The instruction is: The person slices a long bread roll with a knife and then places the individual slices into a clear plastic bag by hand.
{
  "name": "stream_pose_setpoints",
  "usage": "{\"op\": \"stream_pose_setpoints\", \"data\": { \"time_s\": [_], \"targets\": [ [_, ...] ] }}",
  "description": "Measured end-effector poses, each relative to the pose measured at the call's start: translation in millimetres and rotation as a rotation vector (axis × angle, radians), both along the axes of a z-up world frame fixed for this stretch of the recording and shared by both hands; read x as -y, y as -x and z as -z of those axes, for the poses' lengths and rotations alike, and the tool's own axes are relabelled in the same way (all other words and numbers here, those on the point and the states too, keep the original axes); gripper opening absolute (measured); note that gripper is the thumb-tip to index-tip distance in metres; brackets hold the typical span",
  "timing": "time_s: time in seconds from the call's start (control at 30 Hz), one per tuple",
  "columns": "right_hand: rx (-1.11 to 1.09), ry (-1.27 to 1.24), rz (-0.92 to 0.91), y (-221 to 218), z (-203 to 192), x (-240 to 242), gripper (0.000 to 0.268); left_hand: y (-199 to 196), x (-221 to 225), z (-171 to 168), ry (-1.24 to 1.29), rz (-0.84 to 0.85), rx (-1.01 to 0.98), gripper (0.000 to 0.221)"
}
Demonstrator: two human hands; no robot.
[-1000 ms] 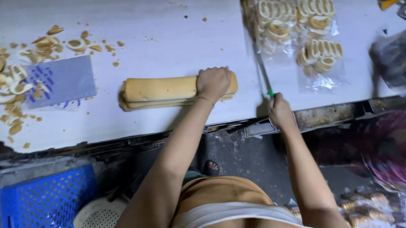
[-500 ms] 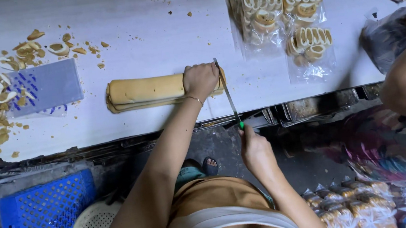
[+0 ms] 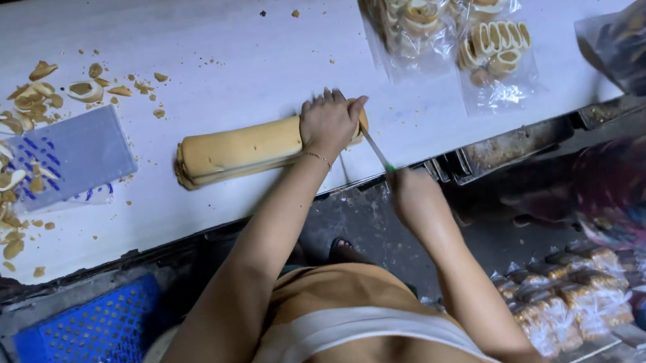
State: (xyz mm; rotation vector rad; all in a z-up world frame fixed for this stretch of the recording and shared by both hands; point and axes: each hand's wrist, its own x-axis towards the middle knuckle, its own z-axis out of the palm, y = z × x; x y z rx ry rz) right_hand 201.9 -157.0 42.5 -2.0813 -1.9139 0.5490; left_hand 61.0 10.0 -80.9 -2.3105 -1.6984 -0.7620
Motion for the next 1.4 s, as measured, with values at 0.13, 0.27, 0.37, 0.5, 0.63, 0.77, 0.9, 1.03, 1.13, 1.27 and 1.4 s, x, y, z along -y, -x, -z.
{"op": "stream_pose_setpoints", "data": {
  "time_s": [0.13, 0.27, 0.37, 0.5, 0.63, 0.77, 0.9, 1.03, 1.13, 1.27, 1.4],
  "targets": [
    [-0.003, 0.011, -0.003, -0.7, 36.2, -49.8, 0.037, 0.1, 0.6, -48.9, 0.214, 0.018, -0.084, 0.081],
    [0.049, 0.1, -0.015, -6.1, -25.7, -0.9, 0.033, 3.9, -0.8, -51.5, 0.436, 0.017, -0.098, 0.085],
    [0.051, 0.105, -0.009, -16.4, 10.0, -4.0, 0.034, 0.4, -3.4, -42.5, 0.427, 0.036, -0.078, 0.083],
    [-0.032, -0.046, -0.044, -9.8, 77.4, -52.2, 0.037, 0.2, 0.7, -38.5, 0.307, 0.029, -0.067, 0.082],
    [-0.041, -0.029, -0.091, -16.4, 33.5, 3.5, 0.036, 1.2, 4.5, -45.8, 0.428, 0.035, -0.082, 0.081],
    [-0.032, 0.028, -0.015, -20.1, 42.6, 26.8, 0.029, 0.8, -1.4, -43.8, 0.379, 0.051, -0.086, 0.081],
    [0.007, -0.162, -0.082, -8.6, 121.5, -25.9, 0.029, 1.9, 6.2, -53.8, 0.503, 0.063, -0.099, 0.081],
    [-0.067, -0.112, -0.063, -14.1, 77.5, 12.8, 0.03, 2.0, -1.4, -43.1, 0.458, 0.06, -0.067, 0.079],
    [-0.053, -0.052, 0.016, -18.5, 60.5, 55.8, 0.029, 0.6, -2.5, -31.0, 0.318, 0.071, -0.024, 0.08],
    [-0.037, -0.138, 0.011, -5.1, 137.6, -5.6, 0.027, 2.6, -4.1, -48.7, 0.391, 0.076, -0.049, 0.079],
    [-0.043, -0.149, 0.025, 3.3, 156.3, -30.5, 0.027, 0.3, -4.7, -52.8, 0.504, 0.072, -0.05, 0.079]
  ]
}}
